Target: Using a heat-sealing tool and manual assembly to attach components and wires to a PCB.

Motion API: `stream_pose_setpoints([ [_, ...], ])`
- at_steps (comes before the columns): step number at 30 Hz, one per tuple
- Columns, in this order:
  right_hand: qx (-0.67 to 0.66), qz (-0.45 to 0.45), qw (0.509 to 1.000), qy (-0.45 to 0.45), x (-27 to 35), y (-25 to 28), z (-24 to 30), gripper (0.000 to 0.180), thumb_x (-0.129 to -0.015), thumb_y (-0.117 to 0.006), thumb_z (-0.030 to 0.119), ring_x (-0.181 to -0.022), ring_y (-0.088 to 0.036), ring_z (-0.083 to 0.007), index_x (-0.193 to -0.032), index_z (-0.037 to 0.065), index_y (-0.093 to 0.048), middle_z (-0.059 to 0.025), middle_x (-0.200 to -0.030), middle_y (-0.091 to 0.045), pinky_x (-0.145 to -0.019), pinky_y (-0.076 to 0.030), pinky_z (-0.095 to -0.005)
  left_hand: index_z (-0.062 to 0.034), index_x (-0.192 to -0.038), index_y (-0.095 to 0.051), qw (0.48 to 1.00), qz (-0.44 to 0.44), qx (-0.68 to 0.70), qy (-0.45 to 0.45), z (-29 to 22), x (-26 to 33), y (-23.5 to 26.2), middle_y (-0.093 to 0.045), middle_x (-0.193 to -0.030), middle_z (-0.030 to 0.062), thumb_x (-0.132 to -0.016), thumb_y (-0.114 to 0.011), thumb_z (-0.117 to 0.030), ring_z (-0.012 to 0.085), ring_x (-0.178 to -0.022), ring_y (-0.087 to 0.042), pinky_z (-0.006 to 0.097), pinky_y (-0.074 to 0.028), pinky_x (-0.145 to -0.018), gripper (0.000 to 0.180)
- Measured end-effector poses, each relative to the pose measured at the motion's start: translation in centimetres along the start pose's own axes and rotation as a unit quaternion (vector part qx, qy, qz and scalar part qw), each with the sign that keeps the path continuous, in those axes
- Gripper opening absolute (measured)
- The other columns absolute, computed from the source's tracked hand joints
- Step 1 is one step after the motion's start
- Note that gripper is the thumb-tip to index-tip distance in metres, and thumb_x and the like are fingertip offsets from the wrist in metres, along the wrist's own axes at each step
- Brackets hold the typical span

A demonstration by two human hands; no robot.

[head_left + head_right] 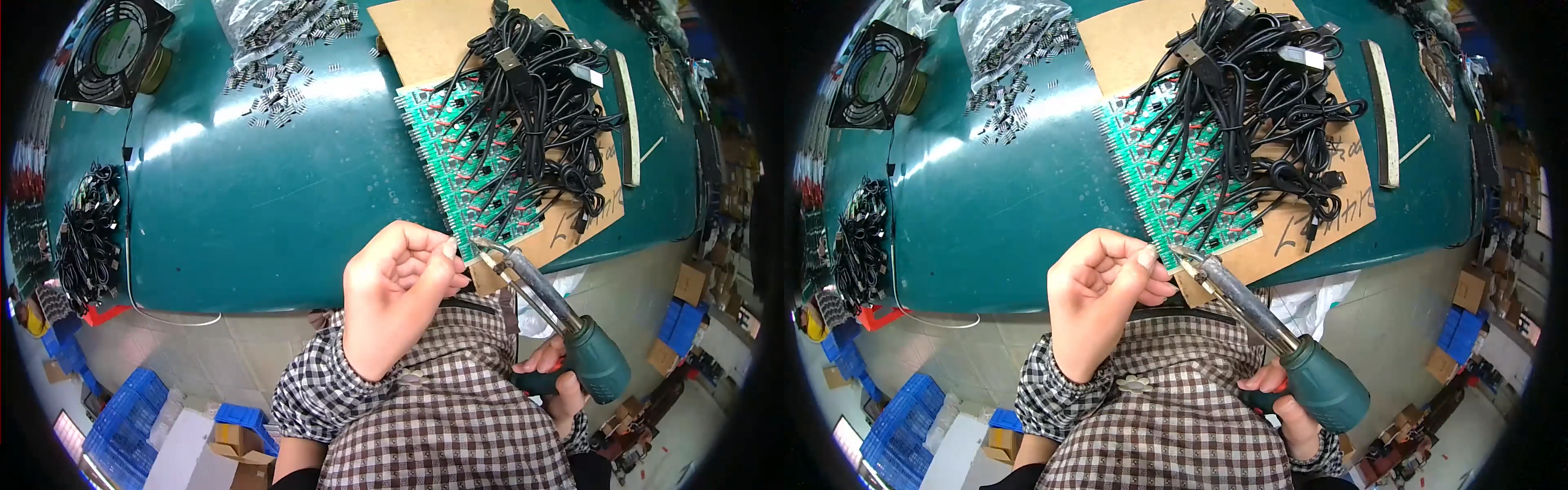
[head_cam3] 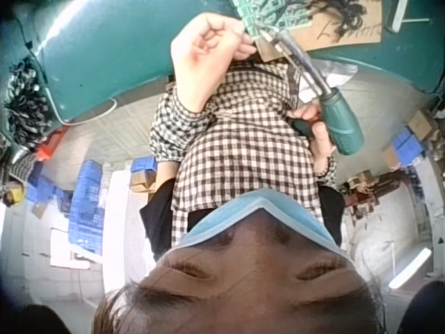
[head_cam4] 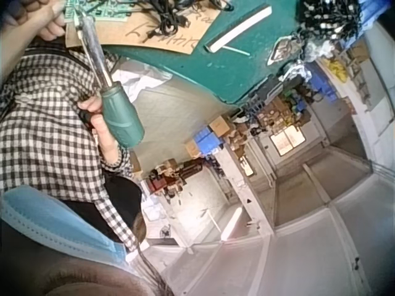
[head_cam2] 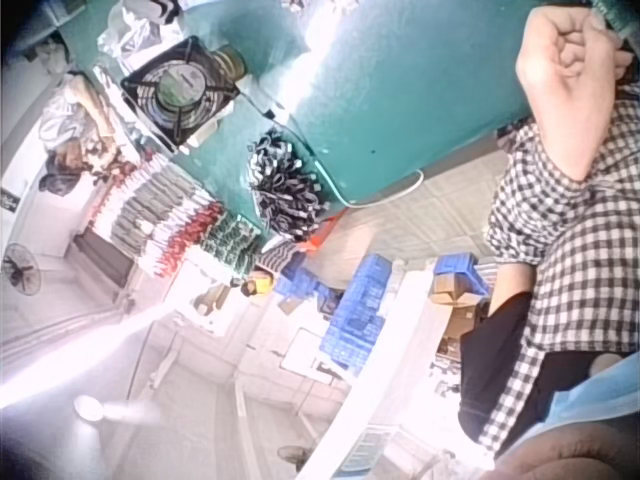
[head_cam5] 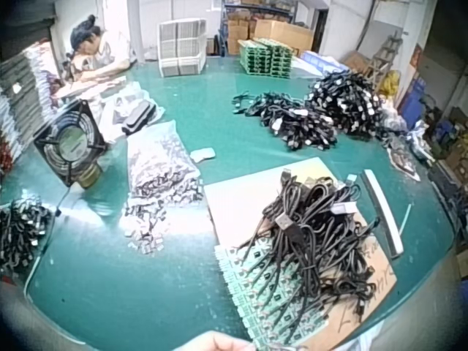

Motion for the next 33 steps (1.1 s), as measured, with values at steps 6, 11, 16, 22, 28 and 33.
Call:
stream_pose_setpoints([
  [6, -0.007, -0.013, 1.000, -0.008, 0.0, 0.0, 0.0, 0.044, -0.077, -0.063, 0.036, -0.085, -0.053, -0.0235, -0.093, -0.002, -0.048, -0.0084, -0.081, -0.049, -0.082, -0.047, -0.0456, 0.0051, -0.086, -0.052, 1.000, 0.000, 0.001, 0.006, 0.1, -0.1, -0.1, -0.061, -0.076, 0.0111, -0.087, -0.053, -0.007, 0.0155, -0.065, -0.063, 0.024, -0.052, -0.057, 0.013],
  [11, -0.008, -0.010, 1.000, -0.008, 0.1, 0.1, -0.4, 0.045, -0.077, -0.063, 0.037, -0.085, -0.053, -0.0231, -0.093, -0.002, -0.048, -0.0076, -0.080, -0.048, -0.081, -0.047, -0.0456, 0.0052, -0.086, -0.052, 1.000, -0.001, 0.000, 0.002, 0.0, 0.0, 0.0, -0.061, -0.076, 0.0112, -0.087, -0.053, -0.007, 0.0155, -0.065, -0.063, 0.024, -0.052, -0.058, 0.012],
  [16, -0.041, -0.017, 0.999, 0.024, 0.0, 0.5, -0.4, 0.045, -0.078, -0.062, 0.038, -0.081, -0.055, -0.0221, -0.093, -0.002, -0.047, -0.0079, -0.078, -0.048, -0.079, -0.049, -0.0447, 0.0055, -0.087, -0.052, 1.000, -0.001, -0.012, -0.008, -0.1, 0.1, 0.0, -0.061, -0.076, 0.0116, -0.087, -0.053, -0.006, 0.0157, -0.065, -0.063, 0.024, -0.052, -0.058, 0.012],
  [22, -0.075, -0.023, 0.992, 0.097, -1.1, 0.8, 0.3, 0.046, -0.079, -0.060, 0.034, -0.075, -0.056, -0.0223, -0.097, -0.005, -0.044, -0.0093, -0.075, -0.049, -0.071, -0.054, -0.0430, 0.0065, -0.094, -0.053, 0.999, -0.017, 0.030, 0.040, 0.0, 0.7, 0.4, -0.061, -0.082, 0.0124, -0.087, -0.052, -0.006, 0.0161, -0.070, -0.063, 0.024, -0.052, -0.062, 0.014],
  [28, -0.113, -0.022, 0.983, 0.142, -2.5, 0.9, 1.0, 0.044, -0.081, -0.058, 0.033, -0.075, -0.057, -0.0222, -0.099, -0.005, -0.043, -0.0102, -0.076, -0.049, -0.069, -0.055, -0.0422, 0.0063, -0.094, -0.053, 0.999, 0.011, -0.048, -0.017, 0.6, 0.9, -0.3, -0.062, -0.084, 0.0116, -0.085, -0.056, -0.003, 0.0141, -0.074, -0.063, 0.023, -0.053, -0.064, 0.014],
  [33, -0.131, 0.002, 0.979, 0.158, -2.9, 0.9, 1.3, 0.047, -0.082, -0.057, 0.033, -0.075, -0.056, -0.0221, -0.103, -0.006, -0.042, -0.0098, -0.078, -0.050, -0.068, -0.055, -0.0419, 0.0056, -0.091, -0.052, 0.999, 0.033, -0.020, 0.013, 0.4, 0.6, -0.5, -0.061, -0.081, 0.0078, -0.083, -0.059, -0.005, 0.0106, -0.073, -0.062, 0.021, -0.052, -0.065, 0.015],
])
Point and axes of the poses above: each hand's wrist, its own x-axis away from the middle knuckle, its own y-axis out of the back of the hand, z = x × y, the point moved 6 cm from there along -x, towards the middle knuckle
